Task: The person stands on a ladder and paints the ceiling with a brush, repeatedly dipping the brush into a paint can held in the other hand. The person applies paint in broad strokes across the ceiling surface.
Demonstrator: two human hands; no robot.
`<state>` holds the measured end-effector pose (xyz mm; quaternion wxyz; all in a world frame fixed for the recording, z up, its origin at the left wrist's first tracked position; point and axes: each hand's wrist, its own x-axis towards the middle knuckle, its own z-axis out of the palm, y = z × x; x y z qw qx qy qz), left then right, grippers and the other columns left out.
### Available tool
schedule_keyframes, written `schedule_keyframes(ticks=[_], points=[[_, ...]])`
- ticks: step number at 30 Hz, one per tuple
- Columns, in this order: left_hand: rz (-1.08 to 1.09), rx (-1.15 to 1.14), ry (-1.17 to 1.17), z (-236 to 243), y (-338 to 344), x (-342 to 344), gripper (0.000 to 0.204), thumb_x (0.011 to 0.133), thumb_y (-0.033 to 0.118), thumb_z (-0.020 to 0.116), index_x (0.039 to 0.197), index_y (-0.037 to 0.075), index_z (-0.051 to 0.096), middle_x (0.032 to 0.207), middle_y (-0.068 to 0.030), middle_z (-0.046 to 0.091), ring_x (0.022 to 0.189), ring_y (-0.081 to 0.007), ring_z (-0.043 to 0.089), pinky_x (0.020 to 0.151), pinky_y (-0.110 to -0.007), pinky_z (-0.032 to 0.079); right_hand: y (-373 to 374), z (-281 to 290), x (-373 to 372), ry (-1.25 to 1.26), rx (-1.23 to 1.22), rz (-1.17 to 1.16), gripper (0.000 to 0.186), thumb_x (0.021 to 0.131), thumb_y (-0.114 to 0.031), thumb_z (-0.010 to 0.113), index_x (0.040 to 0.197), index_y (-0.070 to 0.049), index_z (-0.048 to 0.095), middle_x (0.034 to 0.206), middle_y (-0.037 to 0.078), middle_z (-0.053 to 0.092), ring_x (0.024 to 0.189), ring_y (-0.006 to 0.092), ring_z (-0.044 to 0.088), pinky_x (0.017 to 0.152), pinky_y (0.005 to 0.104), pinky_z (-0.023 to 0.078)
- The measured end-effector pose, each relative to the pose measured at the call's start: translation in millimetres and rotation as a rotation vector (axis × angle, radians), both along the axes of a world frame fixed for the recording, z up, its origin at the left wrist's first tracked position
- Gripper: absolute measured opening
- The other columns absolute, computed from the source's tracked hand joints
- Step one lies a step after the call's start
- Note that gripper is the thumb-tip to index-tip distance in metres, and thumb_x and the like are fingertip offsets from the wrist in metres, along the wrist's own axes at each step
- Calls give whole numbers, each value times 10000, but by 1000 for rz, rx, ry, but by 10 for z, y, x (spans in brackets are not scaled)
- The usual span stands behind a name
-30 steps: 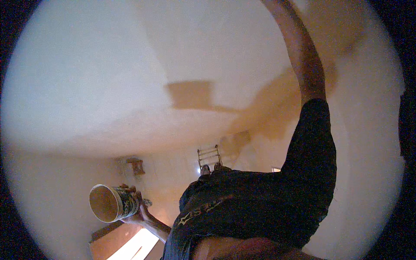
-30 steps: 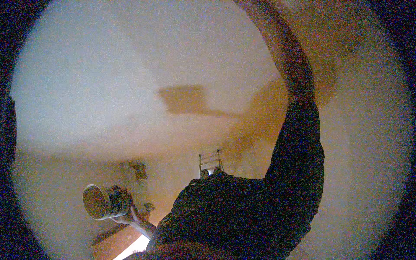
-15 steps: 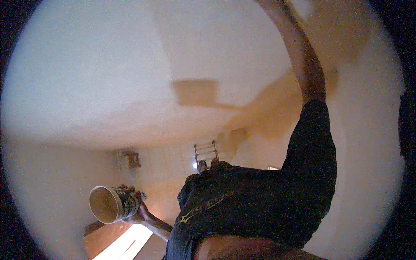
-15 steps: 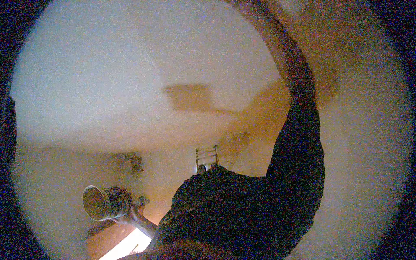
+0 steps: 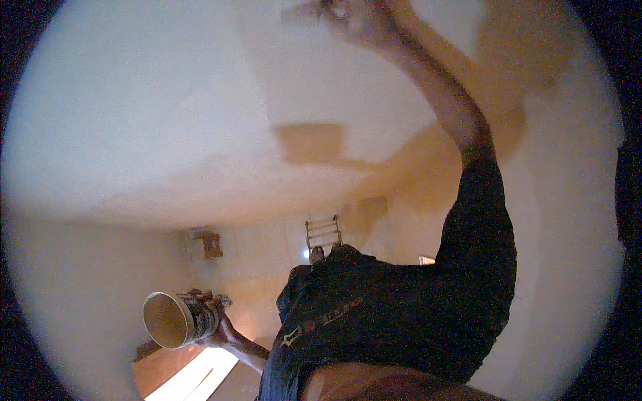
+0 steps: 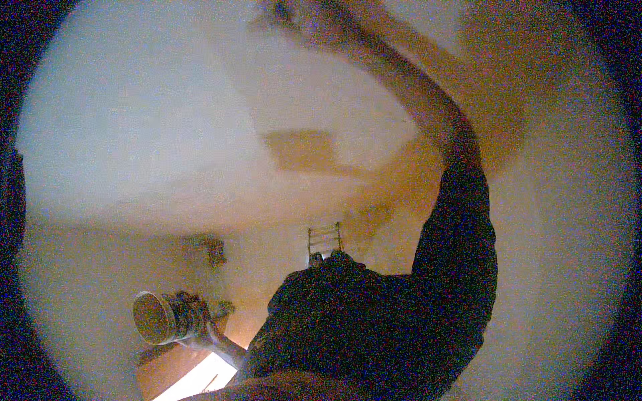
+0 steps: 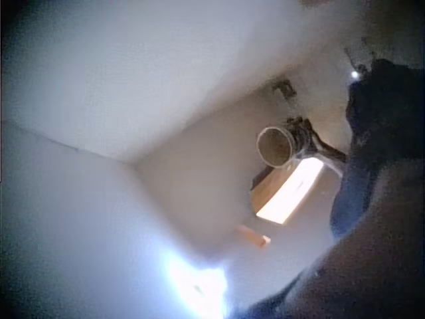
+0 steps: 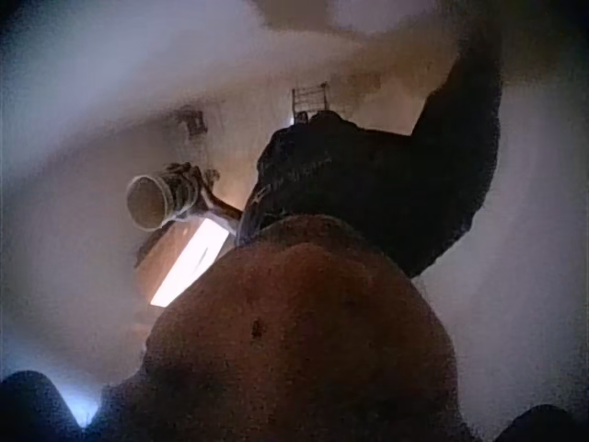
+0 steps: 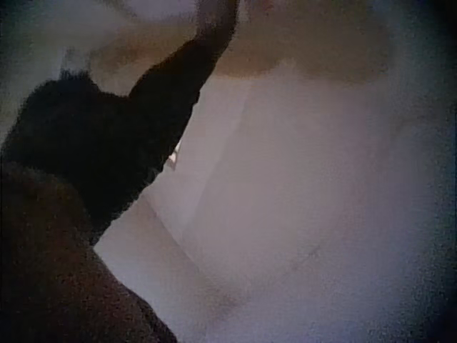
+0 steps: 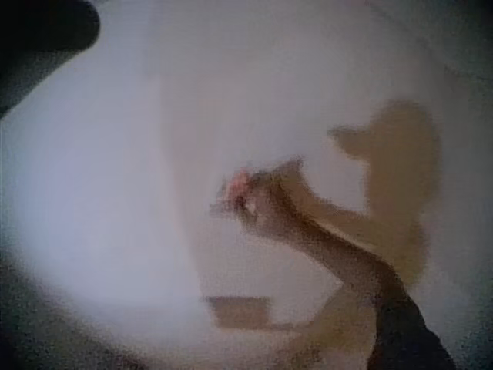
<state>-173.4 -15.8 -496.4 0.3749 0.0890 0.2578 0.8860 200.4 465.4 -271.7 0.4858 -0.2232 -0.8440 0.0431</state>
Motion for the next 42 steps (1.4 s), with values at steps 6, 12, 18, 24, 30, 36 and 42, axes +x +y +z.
schedule_keyframes(ticks=[6, 12, 18, 24, 30, 36, 42], points=[[-5, 52, -70, -76, 56, -71, 586, 871, 333, 679, 1346, 32, 516, 1213, -213, 632, 896, -362, 644, 869, -533, 515, 175, 943, 244, -69, 1081, -331, 138, 879, -69, 672, 1008, -26, 696, 976, 104, 699, 837, 235, 682, 714, 378, 562], [27, 87, -139, -191, 103, -227, 615, 868, 355, 676, 1363, 34, 500, 1237, -219, 613, 923, -376, 632, 876, -548, 511, -334, 29, -356, -367, 933, -82, 274, 839, -146, 698, 1103, -92, 748, 1152, 60, 720, 985, 234, 703, 830, 377, 597], [3, 99, -217, -327, 267, -326, 644, 865, 376, 672, 1379, 37, 483, 1261, -225, 595, 950, -390, 620, 884, -564, 508, -177, 740, -336, -475, 418, -251, 224, 910, -183, 658, 1125, -163, 718, 1053, 49, 739, 907, 241, 719, 751, 368, 593], [-26, 92, -250, -300, 492, -379, 674, 862, 398, 669, 1395, 39, 466, 1284, -231, 576, 976, -405, 608, 891, -580, 504, 693, 2539, 8, 80, 820, -435, 179, 857, -130, 708, 1027, -74, 713, 839, 91, 729, 745, 277, 712, 657, 398, 568], [-62, 88, -254, -394, 567, -471, 703, 859, 419, 666, 1412, 42, 449, 1308, -236, 557, 1003, -419, 595, 899, -595, 501, -84, 915, -232, -488, 1097, -325, 471, 779, -208, 711, 1249, -196, 687, 1132, 7, 740, 923, 223, 721, 768, 365, 590], [-79, 106, -252, -451, 749, -238, 733, 856, 440, 662, 1428, 45, 432, 1331, -242, 538, 1030, -433, 583, 906, -611, 497, -257, 1532, 145, -313, 424, -544, 195, 978, -262, 585, 1091, -125, 667, 1013, 45, 733, 882, 233, 705, 762, 373, 558], [-87, 95, -237, -515, 639, -325, 762, 853, 462, 659, 1444, 47, 416, 1355, -248, 519, 1057, -447, 571, 914, -626, 494, 204, 2939, 123, 243, 452, -4, 215, 993, -219, 653, 941, -11, 655, 823, 13, 641, 735, 148, 591, 612, 310, 466]])
